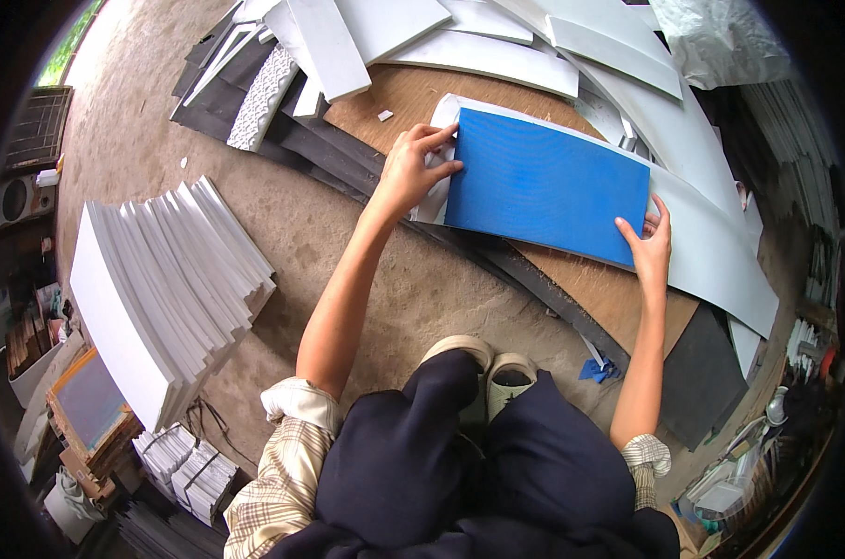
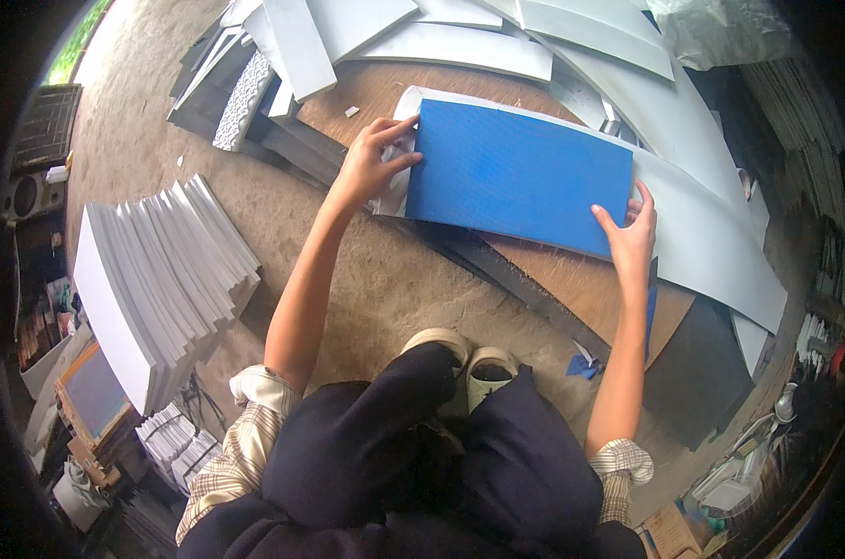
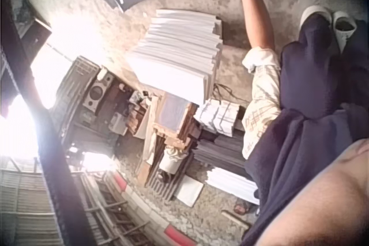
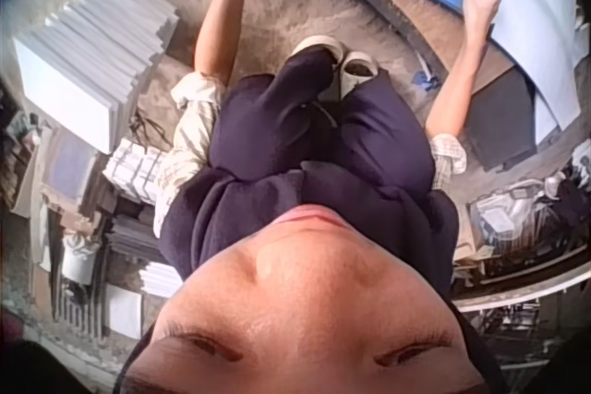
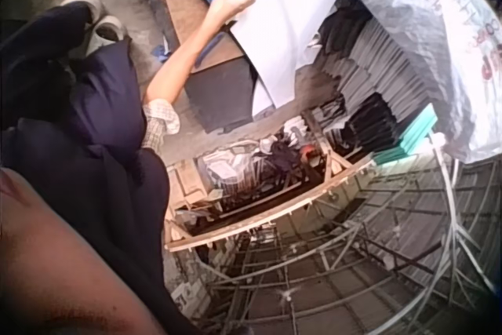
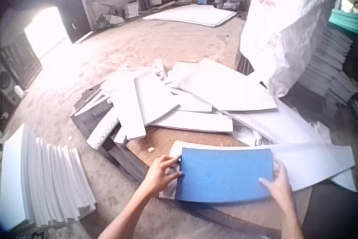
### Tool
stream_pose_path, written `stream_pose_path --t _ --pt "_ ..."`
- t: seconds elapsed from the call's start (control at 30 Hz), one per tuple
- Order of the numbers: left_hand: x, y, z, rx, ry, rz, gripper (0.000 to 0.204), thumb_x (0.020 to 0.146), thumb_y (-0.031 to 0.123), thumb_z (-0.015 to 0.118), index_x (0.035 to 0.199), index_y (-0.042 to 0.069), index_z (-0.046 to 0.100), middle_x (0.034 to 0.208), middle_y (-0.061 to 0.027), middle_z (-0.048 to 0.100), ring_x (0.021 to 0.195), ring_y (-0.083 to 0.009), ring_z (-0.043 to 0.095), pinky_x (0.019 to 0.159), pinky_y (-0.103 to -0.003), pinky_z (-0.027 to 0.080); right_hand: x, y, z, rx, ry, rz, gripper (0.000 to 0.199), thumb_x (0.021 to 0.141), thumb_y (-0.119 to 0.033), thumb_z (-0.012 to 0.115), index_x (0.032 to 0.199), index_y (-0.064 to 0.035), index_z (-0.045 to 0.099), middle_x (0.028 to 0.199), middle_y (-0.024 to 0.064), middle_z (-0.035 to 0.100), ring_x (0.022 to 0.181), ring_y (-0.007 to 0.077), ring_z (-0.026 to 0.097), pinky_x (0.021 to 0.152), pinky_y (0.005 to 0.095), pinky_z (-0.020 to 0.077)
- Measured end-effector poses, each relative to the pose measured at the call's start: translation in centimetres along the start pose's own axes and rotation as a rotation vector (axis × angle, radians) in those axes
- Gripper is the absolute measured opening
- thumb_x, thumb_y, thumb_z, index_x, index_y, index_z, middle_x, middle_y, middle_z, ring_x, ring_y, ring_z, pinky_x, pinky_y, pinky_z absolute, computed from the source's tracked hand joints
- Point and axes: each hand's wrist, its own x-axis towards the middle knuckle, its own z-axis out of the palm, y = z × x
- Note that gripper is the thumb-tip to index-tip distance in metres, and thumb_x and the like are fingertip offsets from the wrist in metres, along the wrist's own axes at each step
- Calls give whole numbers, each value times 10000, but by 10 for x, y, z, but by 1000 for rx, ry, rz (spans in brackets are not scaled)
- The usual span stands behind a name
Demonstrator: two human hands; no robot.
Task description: The person sits on the floor and uses a utility knife to cut a blue rectangular sheet of paper or cardstock. They align the blue sheet on a larger white sheet, score the edges, and separate the pieces, repeating the process with multiple sheets.
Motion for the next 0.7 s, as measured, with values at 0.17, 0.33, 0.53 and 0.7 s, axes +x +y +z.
stream_pose_path --t 0.17,0.33,0.53,0.7 --pt "-1 0 -2 0 -21 25 558 698 180 708 1226 156 527 1047 -83 541 997 -235 493 899 -345 391 4 3 -6 227 -34 77 614 727 -106 701 1269 -73 414 1052 183 555 961 224 551 829 327 459" --pt "-3 -2 -3 -6 -14 11 553 702 181 706 1226 169 528 1068 -79 538 1009 -235 486 916 -344 384 4 -1 -7 272 -26 115 601 735 -60 686 1271 -59 414 1059 199 553 967 223 556 851 320 454" --pt "-2 2 6 29 -1 19 551 706 145 698 1228 188 526 1096 -76 526 1018 -232 479 915 -351 390 6 8 -10 348 -18 123 607 712 -66 706 1252 -59 429 1036 185 556 945 214 560 812 309 468" --pt "-22 12 13 363 132 314 492 732 9 628 1153 260 586 1153 -57 501 1016 -230 501 896 -380 424 11 7 -14 352 -79 117 589 696 -69 712 1226 -69 455 955 133 571 862 184 575 747 292 486"
